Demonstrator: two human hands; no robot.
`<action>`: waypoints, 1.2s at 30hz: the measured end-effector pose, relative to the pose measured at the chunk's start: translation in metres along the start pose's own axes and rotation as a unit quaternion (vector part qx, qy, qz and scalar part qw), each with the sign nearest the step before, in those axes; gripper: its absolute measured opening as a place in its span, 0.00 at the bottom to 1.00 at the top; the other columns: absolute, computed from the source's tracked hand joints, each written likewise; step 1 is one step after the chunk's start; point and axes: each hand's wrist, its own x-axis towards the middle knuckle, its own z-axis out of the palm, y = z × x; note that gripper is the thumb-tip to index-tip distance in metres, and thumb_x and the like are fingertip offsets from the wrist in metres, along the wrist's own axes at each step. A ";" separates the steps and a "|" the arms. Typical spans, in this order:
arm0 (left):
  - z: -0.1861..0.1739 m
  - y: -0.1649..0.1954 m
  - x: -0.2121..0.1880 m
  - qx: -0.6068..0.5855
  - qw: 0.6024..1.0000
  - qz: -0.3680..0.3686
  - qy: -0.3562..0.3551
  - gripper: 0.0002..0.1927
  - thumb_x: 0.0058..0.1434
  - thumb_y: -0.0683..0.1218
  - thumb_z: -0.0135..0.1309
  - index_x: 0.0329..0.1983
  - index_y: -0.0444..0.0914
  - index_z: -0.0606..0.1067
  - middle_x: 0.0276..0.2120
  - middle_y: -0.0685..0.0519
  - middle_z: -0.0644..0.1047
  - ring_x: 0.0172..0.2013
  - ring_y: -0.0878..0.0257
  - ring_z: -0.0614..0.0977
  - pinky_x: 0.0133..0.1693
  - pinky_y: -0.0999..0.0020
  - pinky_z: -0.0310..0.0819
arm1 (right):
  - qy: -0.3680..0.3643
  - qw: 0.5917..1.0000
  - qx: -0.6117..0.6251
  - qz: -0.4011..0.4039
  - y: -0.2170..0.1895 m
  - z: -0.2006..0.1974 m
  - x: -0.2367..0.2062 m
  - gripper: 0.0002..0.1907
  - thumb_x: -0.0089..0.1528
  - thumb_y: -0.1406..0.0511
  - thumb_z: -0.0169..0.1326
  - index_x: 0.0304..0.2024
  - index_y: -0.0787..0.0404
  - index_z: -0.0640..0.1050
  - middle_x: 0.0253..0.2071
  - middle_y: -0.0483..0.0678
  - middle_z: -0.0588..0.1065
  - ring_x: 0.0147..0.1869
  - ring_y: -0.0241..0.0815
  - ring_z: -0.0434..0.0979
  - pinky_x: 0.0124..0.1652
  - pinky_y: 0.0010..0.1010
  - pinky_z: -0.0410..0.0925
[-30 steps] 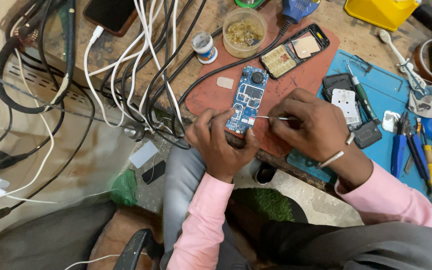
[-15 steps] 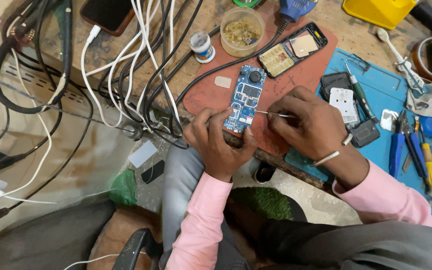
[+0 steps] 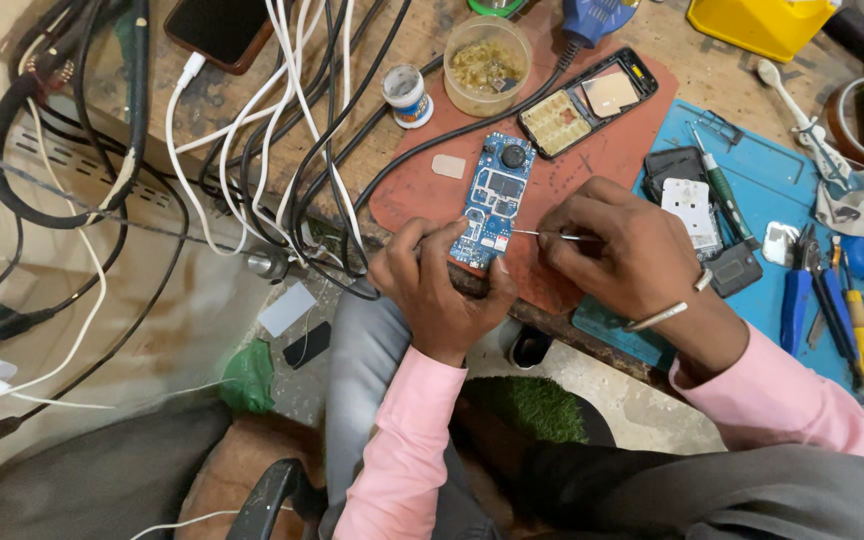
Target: The person sits at a cluttered repair bench and works on a disassembled phone motherboard, holding the board steady with one hand while using a pointed probe tool with the other to work on small components on the board. They reposition and flip the board several times to reach different areas and continue probing and manipulating components throughout the clip.
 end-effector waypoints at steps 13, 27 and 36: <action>0.001 -0.001 -0.002 0.001 1.000 0.001 -0.003 0.24 0.57 0.59 0.60 0.52 0.42 0.75 0.54 0.49 0.70 0.55 0.49 0.67 0.61 0.52 0.58 | 0.040 0.999 -0.019 0.011 -0.004 0.004 0.000 0.05 0.59 0.63 0.61 0.37 0.54 0.81 0.37 0.46 0.77 0.36 0.46 0.81 0.33 0.36 0.72; 0.000 -0.003 -0.002 -0.001 1.000 -0.004 -0.011 0.25 0.56 0.60 0.60 0.52 0.43 0.76 0.54 0.50 0.71 0.54 0.49 0.67 0.60 0.52 0.57 | 0.059 0.991 -0.111 -0.055 -0.005 0.005 -0.002 0.06 0.60 0.62 0.62 0.39 0.54 0.82 0.37 0.46 0.76 0.36 0.50 0.79 0.31 0.39 0.70; 0.000 -0.003 -0.001 0.003 1.000 0.005 -0.006 0.23 0.58 0.59 0.60 0.51 0.43 0.75 0.54 0.50 0.71 0.55 0.50 0.68 0.61 0.52 0.57 | 0.066 0.978 -0.129 -0.147 0.002 0.005 -0.003 0.09 0.60 0.65 0.62 0.44 0.54 0.83 0.39 0.45 0.75 0.43 0.47 0.77 0.38 0.36 0.71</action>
